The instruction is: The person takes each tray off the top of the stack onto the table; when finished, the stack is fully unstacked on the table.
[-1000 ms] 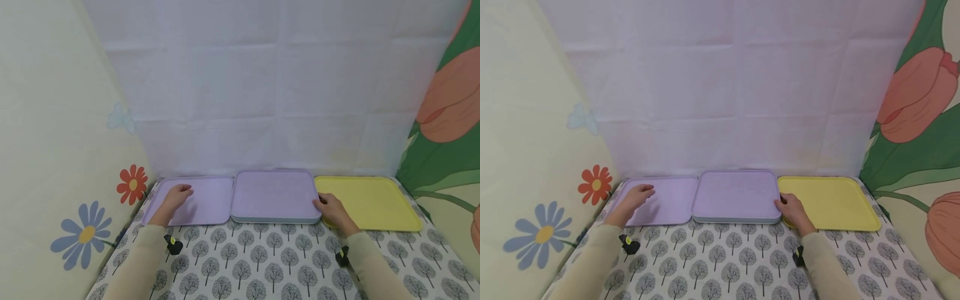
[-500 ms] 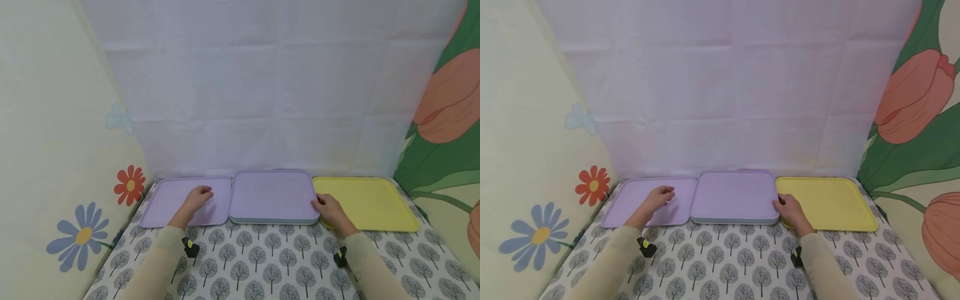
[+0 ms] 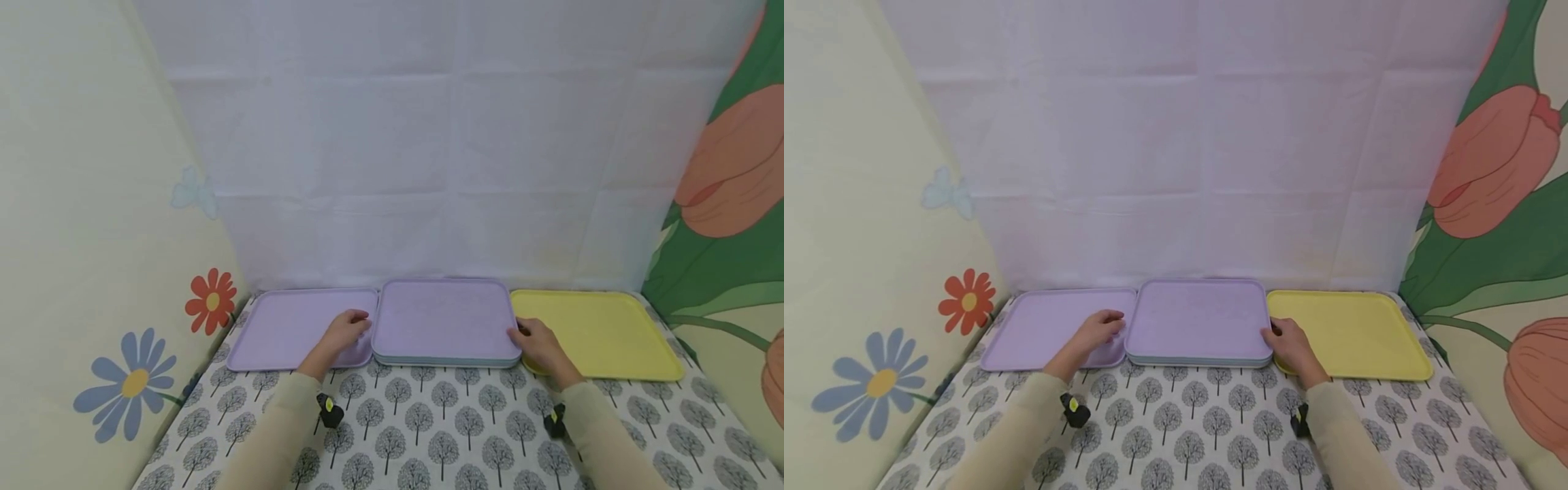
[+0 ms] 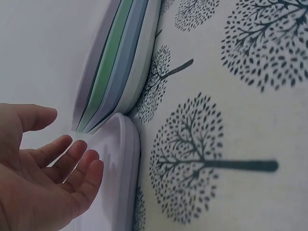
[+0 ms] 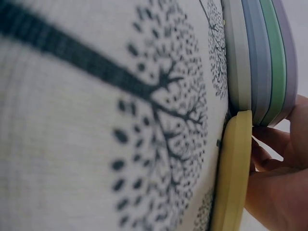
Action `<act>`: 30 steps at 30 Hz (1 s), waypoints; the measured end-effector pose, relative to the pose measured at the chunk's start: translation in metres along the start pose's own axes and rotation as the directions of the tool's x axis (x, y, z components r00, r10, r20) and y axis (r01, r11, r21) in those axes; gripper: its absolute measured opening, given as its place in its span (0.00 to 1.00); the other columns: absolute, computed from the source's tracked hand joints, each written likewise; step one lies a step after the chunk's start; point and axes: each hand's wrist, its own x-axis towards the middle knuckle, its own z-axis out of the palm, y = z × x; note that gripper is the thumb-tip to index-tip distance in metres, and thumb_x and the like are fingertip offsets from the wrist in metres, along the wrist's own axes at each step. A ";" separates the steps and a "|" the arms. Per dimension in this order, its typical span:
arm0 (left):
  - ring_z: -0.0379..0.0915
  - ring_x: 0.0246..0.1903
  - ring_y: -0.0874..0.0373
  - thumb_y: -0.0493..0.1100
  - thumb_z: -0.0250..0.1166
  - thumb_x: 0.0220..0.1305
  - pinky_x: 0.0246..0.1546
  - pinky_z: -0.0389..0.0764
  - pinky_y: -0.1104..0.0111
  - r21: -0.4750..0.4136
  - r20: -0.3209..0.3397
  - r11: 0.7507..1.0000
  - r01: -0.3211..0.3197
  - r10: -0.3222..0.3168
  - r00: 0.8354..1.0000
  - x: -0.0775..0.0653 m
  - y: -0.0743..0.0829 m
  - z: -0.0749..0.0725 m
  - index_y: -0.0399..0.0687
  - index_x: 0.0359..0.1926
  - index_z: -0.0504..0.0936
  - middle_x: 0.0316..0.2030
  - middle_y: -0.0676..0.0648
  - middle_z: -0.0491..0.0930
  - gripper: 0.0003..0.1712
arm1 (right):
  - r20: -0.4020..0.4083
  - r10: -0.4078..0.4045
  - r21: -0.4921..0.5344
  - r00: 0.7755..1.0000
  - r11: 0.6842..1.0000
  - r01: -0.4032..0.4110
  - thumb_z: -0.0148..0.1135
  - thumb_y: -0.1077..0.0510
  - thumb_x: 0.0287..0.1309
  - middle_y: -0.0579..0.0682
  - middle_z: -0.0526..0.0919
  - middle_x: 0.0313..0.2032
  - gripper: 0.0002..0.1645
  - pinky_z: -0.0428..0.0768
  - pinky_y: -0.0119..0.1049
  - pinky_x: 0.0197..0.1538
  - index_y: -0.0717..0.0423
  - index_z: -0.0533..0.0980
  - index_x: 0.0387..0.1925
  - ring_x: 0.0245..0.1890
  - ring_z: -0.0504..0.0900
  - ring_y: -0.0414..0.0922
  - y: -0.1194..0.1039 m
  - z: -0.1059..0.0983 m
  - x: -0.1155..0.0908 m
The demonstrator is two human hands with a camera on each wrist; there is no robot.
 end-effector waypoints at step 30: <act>0.70 0.63 0.35 0.38 0.60 0.69 0.68 0.68 0.48 0.041 0.001 0.999 -0.015 0.015 1.000 0.009 -0.003 0.025 0.25 0.65 0.70 0.60 0.28 0.75 0.28 | 0.017 0.032 -0.007 0.999 0.999 -0.031 0.51 0.49 0.75 0.71 0.66 0.68 0.34 0.64 0.61 0.71 0.66 0.63 0.72 0.69 0.65 0.67 0.000 0.001 0.001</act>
